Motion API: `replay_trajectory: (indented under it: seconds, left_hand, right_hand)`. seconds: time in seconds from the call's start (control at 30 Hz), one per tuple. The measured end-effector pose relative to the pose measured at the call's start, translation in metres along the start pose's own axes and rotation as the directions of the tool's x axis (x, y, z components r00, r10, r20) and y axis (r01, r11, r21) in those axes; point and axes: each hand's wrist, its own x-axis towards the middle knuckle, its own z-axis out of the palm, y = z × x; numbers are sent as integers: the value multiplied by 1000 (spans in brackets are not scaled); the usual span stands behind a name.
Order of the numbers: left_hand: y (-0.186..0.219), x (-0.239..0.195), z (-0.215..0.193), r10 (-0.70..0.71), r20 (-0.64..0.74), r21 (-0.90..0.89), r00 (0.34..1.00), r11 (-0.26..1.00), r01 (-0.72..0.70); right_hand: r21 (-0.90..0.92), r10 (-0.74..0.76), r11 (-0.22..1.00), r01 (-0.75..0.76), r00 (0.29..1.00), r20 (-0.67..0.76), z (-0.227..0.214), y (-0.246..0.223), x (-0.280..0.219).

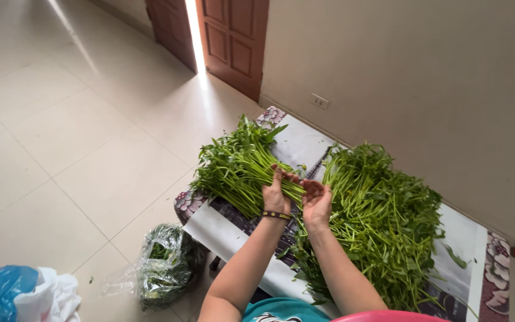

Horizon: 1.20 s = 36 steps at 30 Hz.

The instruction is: The person sorts leafy green vegetables by hand, picking up small bundles from a large pile and placing them into a separate organized group on a table.

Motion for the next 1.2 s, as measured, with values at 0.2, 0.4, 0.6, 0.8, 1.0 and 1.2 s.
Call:
replay_trajectory:
  seconds: [0.2, 0.4, 0.6, 0.8, 1.0, 1.2]
  left_hand:
    - [-25, 14, -30, 42, -21, 114, 999, 993, -39]
    - [18, 60, -62, 212, -23, 254, 977, 946, -200]
    - [52, 73, -93, 142, 72, 415, 987, 896, -159]
    - [62, 70, -87, 142, 120, 708, 983, 682, -185]
    - [76, 33, -99, 447, 363, 923, 818, -291, -251]
    - [107, 65, -109, 56, 763, 458, 644, -750, -477]
  right_hand:
    - [73, 139, 987, -144, 988, 62, 35, 19, 9]
    - [-636, 26, 695, 336, 872, 488, 93, -3, -29]
    - [-531, 147, -54, 846, 532, 834, 102, 29, -26]
    - [-675, 163, 22, 738, 663, 730, 97, 71, -8]
    - [-662, 266, -238, 711, 703, 660, 69, 105, 14]
    - [-692, 195, -279, 666, 744, 638, 85, 96, -4]
